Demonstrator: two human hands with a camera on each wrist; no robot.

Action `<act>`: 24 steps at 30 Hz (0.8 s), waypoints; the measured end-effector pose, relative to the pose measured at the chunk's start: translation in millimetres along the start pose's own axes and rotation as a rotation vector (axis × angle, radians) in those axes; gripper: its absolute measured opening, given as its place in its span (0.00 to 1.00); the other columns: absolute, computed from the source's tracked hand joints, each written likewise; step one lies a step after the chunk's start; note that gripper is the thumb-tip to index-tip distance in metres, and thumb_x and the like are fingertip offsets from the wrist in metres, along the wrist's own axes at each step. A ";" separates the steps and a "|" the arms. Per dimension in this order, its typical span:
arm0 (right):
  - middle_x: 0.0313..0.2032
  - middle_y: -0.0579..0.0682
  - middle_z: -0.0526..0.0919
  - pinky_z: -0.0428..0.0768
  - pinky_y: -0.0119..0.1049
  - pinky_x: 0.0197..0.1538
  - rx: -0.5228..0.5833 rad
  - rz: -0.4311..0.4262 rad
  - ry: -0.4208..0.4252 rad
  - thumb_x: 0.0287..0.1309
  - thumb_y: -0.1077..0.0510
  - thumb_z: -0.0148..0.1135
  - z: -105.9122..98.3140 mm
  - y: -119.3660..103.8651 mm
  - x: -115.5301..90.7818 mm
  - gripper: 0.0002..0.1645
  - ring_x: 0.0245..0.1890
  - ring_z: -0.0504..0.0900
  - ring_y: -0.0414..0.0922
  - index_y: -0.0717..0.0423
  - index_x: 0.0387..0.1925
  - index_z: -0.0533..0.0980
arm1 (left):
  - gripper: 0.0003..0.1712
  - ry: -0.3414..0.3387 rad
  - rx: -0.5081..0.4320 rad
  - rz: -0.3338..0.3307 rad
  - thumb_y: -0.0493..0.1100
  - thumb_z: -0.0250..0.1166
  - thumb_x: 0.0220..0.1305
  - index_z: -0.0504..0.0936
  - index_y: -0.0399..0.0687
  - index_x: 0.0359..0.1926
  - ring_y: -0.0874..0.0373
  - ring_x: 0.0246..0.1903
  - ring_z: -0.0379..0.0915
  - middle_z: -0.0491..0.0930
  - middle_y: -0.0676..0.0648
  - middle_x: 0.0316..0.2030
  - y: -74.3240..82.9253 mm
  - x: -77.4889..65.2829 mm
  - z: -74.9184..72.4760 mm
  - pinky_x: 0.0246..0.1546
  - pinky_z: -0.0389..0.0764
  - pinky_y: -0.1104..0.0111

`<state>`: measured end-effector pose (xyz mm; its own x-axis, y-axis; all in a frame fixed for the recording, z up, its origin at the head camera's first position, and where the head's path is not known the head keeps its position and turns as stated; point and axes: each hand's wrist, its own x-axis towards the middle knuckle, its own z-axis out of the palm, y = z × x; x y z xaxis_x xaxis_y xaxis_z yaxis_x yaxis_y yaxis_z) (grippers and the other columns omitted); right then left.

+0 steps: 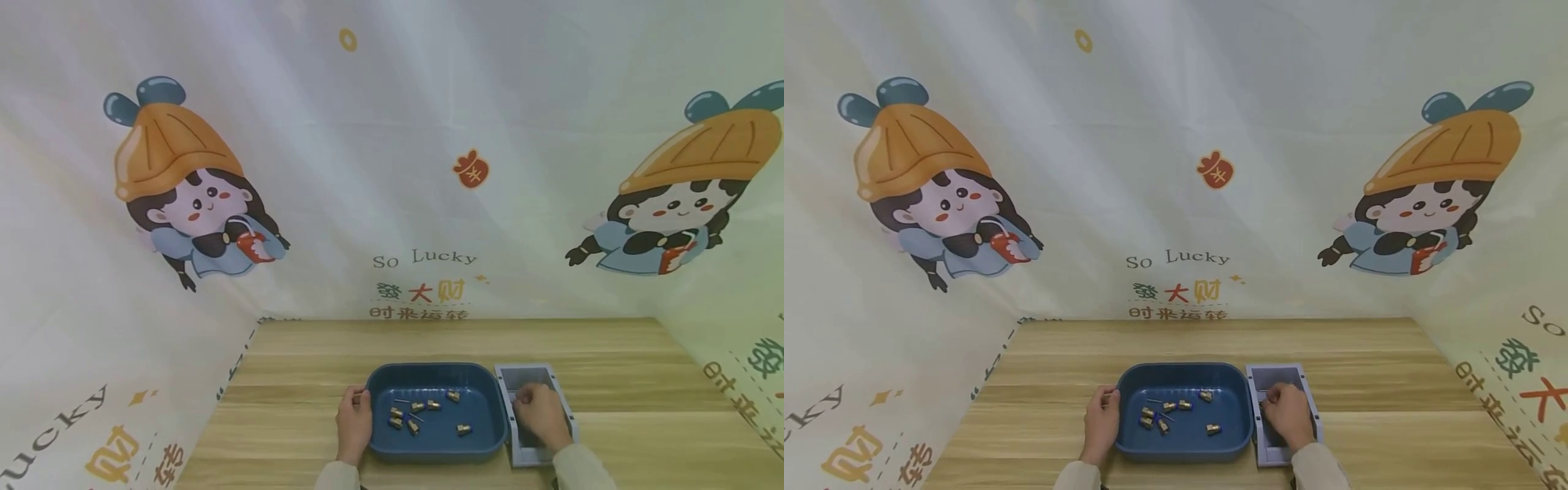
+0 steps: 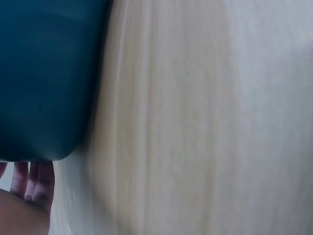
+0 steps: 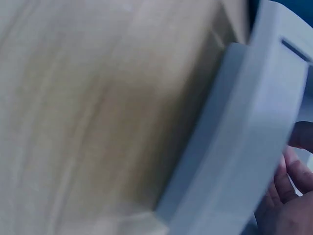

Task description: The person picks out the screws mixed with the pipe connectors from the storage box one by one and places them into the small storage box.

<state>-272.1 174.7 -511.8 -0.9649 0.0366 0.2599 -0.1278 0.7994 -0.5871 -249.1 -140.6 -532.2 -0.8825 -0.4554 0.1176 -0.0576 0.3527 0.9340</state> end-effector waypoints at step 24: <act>0.30 0.57 0.85 0.81 0.42 0.38 0.146 -0.040 0.011 0.48 0.66 0.66 -18.5 -45.3 18.1 0.10 0.33 0.83 0.50 0.66 0.35 0.81 | 0.08 0.001 -0.008 0.004 0.36 0.55 0.66 0.78 0.38 0.43 0.50 0.35 0.77 0.81 0.39 0.36 0.7 -0.8 -1.1 0.36 0.76 0.59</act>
<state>-279.6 150.2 -466.3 -0.9559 0.0137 0.2935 -0.1990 0.7048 -0.6809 -247.9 -140.9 -531.3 -0.8823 -0.4546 0.1221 -0.0499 0.3482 0.9361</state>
